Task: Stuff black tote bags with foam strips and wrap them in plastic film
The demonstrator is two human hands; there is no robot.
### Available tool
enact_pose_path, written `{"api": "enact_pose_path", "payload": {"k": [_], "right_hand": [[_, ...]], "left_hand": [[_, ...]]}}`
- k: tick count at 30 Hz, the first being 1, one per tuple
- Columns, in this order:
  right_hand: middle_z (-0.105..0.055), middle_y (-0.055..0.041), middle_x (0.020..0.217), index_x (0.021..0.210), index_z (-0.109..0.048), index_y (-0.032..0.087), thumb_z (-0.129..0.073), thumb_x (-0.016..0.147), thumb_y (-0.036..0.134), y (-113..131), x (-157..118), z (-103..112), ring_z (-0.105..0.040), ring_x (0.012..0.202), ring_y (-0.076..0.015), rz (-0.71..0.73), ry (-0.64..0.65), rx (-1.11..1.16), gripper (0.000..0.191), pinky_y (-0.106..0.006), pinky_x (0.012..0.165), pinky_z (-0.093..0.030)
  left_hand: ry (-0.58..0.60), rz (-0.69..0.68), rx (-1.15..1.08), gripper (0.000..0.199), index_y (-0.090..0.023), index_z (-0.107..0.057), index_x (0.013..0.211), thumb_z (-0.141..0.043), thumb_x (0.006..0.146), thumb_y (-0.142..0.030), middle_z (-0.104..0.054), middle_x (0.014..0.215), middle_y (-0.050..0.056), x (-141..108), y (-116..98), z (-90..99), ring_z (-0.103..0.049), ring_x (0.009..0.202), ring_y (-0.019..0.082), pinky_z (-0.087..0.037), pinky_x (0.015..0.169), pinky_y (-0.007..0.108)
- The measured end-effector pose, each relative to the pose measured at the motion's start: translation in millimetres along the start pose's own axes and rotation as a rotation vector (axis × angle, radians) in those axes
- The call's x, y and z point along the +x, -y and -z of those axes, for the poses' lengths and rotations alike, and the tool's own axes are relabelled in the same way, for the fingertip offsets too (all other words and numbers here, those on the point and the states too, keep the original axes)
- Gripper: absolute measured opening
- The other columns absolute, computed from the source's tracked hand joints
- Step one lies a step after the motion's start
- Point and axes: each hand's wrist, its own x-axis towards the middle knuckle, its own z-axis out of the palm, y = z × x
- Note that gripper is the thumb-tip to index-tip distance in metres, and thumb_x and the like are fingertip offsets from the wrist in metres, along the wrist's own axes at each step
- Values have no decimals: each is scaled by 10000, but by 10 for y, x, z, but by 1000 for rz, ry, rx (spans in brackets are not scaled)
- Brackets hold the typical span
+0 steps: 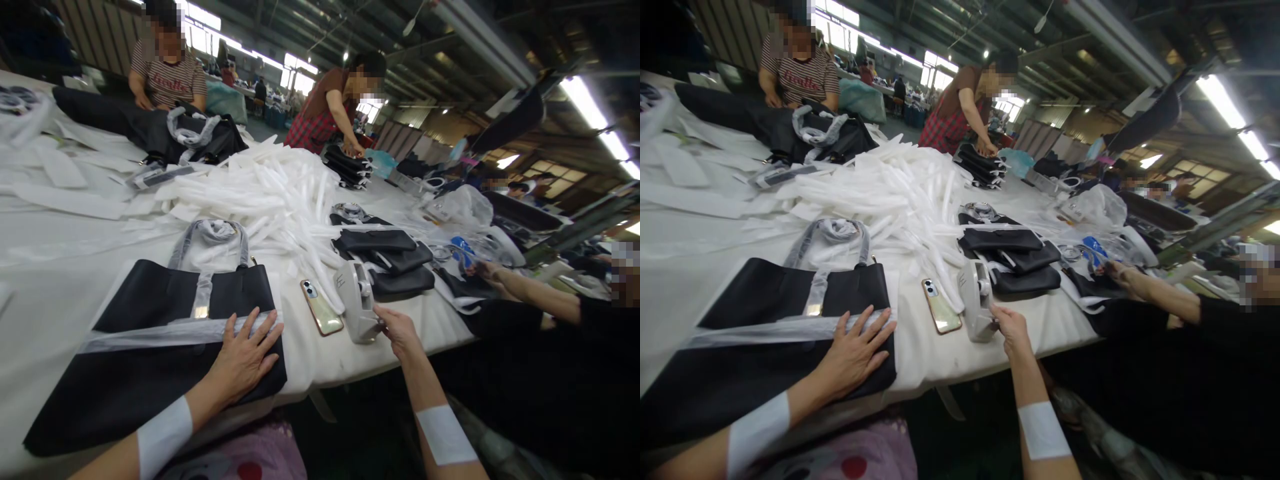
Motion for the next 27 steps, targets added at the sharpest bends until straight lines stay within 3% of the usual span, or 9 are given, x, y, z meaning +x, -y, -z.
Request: {"api": "enact_pose_path", "payload": {"k": [4,10,14,17,22,27], "right_hand": [[-662,-46,630,587,-680,155,-816,401,450,-62,-67,58,-588,658,-200,62,-95,83,375,-321,593,-449],[-681,-36,693,623,-685,187,-800,439,444,-213,-363,295,-601,705,-194,81,-219,166,336,-311,609,-473],[-710,-77,751,625,-698,166,-806,445,455,-379,-557,342,-624,707,-208,67,-213,134,357,-317,594,-488],[-701,-85,671,648,-709,149,-793,474,518,-534,-643,280,-629,634,-215,59,-191,71,417,-322,552,-487],[-659,-81,549,641,-702,143,-720,557,658,-718,-625,209,-623,545,-229,132,-170,-73,523,-310,473,-456],[-682,-97,583,665,-699,156,-649,612,713,-730,-584,297,-643,569,-247,199,-190,-223,562,-311,485,-466]], "left_hand": [[12,-10,13,481,-358,-442,1422,-450,943,-399,-393,1524,18,-4,1,14,-358,1378,351,-182,1107,648],[43,-1,-2,482,-355,-447,1421,-450,940,-383,-388,1527,23,-6,2,16,-348,1384,354,-160,1112,658],[42,2,0,477,-358,-446,1418,-443,942,-384,-379,1531,5,-6,-3,12,-341,1388,353,-176,1103,656],[38,3,2,467,-363,-452,1414,-426,947,-364,-368,1535,-10,-13,-10,3,-334,1392,346,-182,1101,649],[20,-24,1,488,-348,-447,1422,-432,934,-349,-352,1542,2,-41,3,-66,-319,1392,366,-168,1085,671],[-3,-33,-12,506,-352,-429,1434,-434,928,-340,-336,1550,9,-59,25,-121,-304,1399,369,-153,1089,672]]}}
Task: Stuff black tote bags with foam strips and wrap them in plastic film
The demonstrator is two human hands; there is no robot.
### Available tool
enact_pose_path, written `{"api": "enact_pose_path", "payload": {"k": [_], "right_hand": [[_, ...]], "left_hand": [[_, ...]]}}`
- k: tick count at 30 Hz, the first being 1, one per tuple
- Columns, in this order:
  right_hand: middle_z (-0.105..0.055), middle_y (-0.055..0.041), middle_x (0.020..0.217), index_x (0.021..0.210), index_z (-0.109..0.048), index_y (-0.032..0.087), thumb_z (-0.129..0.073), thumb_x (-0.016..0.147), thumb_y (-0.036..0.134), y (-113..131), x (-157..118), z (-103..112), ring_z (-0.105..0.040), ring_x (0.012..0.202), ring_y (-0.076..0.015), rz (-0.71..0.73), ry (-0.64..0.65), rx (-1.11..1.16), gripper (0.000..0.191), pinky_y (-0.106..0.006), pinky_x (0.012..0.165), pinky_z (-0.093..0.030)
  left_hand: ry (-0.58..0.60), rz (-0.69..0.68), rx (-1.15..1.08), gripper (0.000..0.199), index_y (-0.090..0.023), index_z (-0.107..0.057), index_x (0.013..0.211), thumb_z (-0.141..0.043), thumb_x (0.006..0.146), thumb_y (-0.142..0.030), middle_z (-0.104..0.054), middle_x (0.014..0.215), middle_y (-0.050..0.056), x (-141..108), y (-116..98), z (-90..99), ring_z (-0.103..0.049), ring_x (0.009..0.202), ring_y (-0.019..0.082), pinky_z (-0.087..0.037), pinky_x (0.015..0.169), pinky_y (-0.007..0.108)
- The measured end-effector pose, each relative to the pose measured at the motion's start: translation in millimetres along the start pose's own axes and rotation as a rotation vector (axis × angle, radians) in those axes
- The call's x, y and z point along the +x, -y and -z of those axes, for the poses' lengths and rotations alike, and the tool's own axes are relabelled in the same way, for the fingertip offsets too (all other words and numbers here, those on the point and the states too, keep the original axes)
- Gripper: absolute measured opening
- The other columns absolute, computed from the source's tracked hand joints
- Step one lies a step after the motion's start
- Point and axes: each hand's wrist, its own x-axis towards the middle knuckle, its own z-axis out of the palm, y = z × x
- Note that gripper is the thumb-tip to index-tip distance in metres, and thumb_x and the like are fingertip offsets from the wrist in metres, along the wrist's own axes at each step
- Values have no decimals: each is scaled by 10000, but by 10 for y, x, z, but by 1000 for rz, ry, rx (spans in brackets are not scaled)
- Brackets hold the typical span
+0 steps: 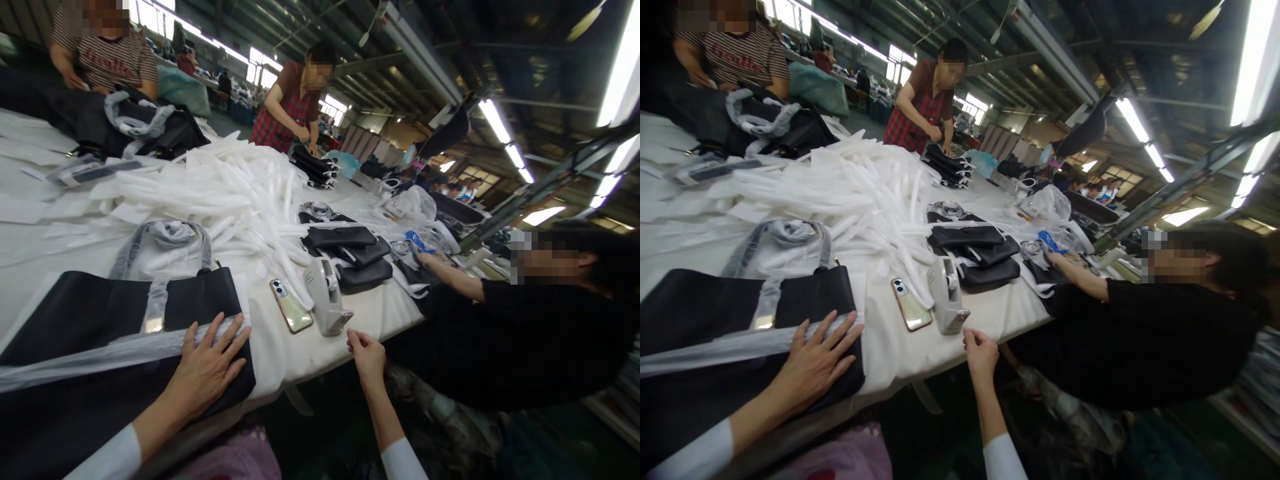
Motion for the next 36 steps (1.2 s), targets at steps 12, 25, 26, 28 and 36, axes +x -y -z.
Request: {"api": "enact_pose_path", "payload": {"k": [12,25,26,28,36], "right_hand": [[-667,14,764,807,-654,167,-553,913,527,81,-60,67,-605,648,-121,2,3,-335,388,-272,631,-520],[-702,-51,720,732,-694,245,-554,801,494,1103,-507,-68,-634,688,-246,452,426,-440,294,-355,676,-440],[-702,-41,742,776,-698,238,-554,823,504,1319,-531,-196,-630,703,-228,504,529,-338,306,-335,680,-443],[-686,-21,746,810,-690,220,-555,852,505,1666,-570,-461,-610,709,-193,559,743,-173,318,-297,671,-444],[-556,26,579,697,-672,185,-528,849,433,1733,-291,-1433,-466,589,-131,704,1087,-293,325,-252,563,-342]], "left_hand": [[-4,8,-52,481,-340,-456,1417,-432,937,-357,-347,1546,9,9,10,18,-323,1383,373,-161,1079,679],[47,45,-74,497,-361,-427,1421,-382,956,-529,-348,1552,24,53,41,226,-316,1398,354,-217,1084,674],[48,46,-71,499,-357,-425,1422,-372,958,-532,-341,1555,25,55,43,229,-316,1397,357,-222,1081,676],[42,50,-68,501,-349,-423,1424,-359,962,-533,-332,1560,30,56,43,231,-314,1396,361,-225,1078,682],[24,39,-25,527,-341,-375,1449,-315,968,-548,-328,1559,71,65,54,243,-331,1390,345,-258,1067,671]]}}
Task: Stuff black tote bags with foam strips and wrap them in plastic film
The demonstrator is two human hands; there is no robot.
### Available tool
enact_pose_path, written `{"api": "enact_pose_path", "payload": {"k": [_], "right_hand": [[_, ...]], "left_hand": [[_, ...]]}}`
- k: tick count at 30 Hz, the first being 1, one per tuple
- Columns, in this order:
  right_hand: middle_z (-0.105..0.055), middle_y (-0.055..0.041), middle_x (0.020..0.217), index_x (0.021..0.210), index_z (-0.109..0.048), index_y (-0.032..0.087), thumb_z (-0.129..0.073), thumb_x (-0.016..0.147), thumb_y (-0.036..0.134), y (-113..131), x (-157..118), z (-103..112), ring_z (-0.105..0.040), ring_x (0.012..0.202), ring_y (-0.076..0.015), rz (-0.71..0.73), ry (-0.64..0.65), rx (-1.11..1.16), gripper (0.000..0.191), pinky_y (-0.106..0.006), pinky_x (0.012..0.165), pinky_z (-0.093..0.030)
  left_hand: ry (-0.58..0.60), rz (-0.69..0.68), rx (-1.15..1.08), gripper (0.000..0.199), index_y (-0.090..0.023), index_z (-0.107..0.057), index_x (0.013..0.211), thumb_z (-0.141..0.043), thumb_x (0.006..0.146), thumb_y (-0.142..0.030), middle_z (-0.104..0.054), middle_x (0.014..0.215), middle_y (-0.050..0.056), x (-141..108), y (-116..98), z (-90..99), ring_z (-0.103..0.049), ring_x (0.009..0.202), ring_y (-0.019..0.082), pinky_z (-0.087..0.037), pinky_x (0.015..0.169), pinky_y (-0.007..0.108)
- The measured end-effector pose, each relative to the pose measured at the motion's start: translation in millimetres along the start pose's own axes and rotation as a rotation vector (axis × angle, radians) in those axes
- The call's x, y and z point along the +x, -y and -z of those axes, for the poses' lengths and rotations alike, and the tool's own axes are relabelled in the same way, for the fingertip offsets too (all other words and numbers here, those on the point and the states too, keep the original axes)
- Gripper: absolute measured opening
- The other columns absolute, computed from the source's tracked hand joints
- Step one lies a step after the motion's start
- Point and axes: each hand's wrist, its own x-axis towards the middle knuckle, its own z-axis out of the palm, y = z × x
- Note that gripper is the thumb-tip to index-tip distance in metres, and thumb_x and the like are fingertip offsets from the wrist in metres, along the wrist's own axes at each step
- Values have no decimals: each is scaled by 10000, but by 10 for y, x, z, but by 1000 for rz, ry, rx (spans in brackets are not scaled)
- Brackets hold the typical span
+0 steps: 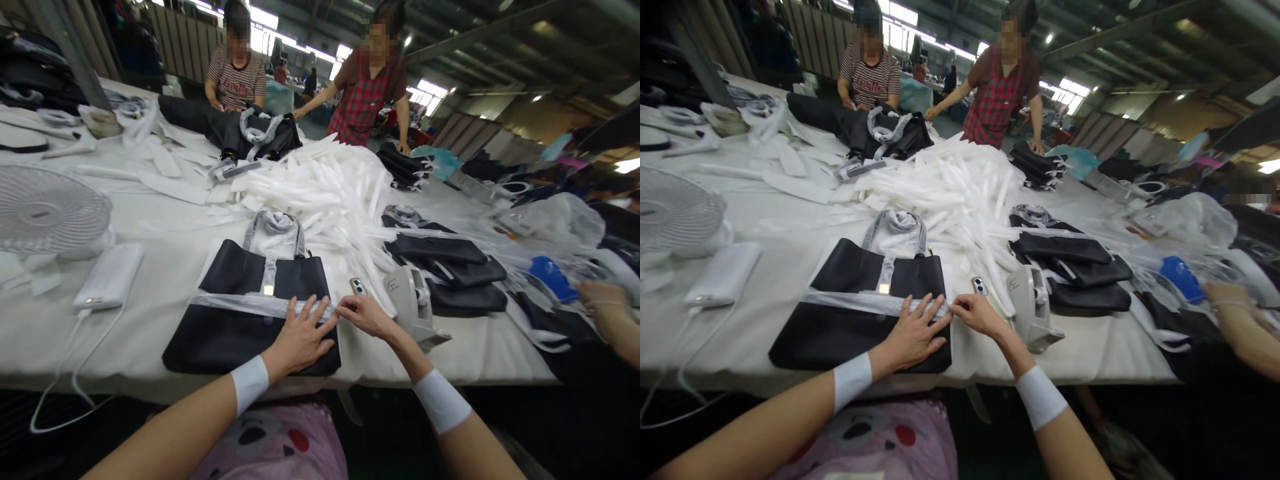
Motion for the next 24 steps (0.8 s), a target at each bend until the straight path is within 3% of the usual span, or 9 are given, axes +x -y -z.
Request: {"api": "enact_pose_path", "payload": {"k": [8,14,18,21,24], "right_hand": [[-575,4,588,679,-666,152,-602,751,588,-195,184,9,-470,598,-136,-111,119,9,447,-262,558,-316],[-469,30,516,625,-639,146,-613,701,648,-181,249,32,-398,548,-114,-213,185,-1,508,-272,528,-267],[-474,23,503,580,-605,155,-628,691,624,-141,262,35,-396,530,-110,-237,182,4,483,-277,514,-248],[-464,28,477,558,-562,167,-646,679,641,-191,206,-7,-381,501,-100,-283,185,155,496,-269,490,-235],[-480,37,483,595,-556,165,-709,645,618,-286,108,-95,-385,477,-85,-370,199,517,481,-246,471,-245]], "left_hand": [[19,-10,-5,519,-329,-383,1444,-311,973,-536,-308,1566,85,14,13,-13,-303,1396,352,-246,1058,686],[2,-14,-5,520,-318,-394,1443,-339,970,-528,-258,1584,105,4,12,-26,-286,1398,367,-220,1061,682],[-14,-74,13,439,-385,-453,1390,-353,975,-491,-222,1602,14,-9,24,-19,-276,1394,389,-198,1053,697],[-4,-82,18,427,-373,-470,1372,-320,986,-480,-277,1583,-13,-2,32,-14,-277,1392,388,-194,1044,713],[13,-72,1,444,-354,-450,1385,-297,990,-487,-308,1570,-5,13,32,-5,-281,1391,385,-205,1034,716]]}}
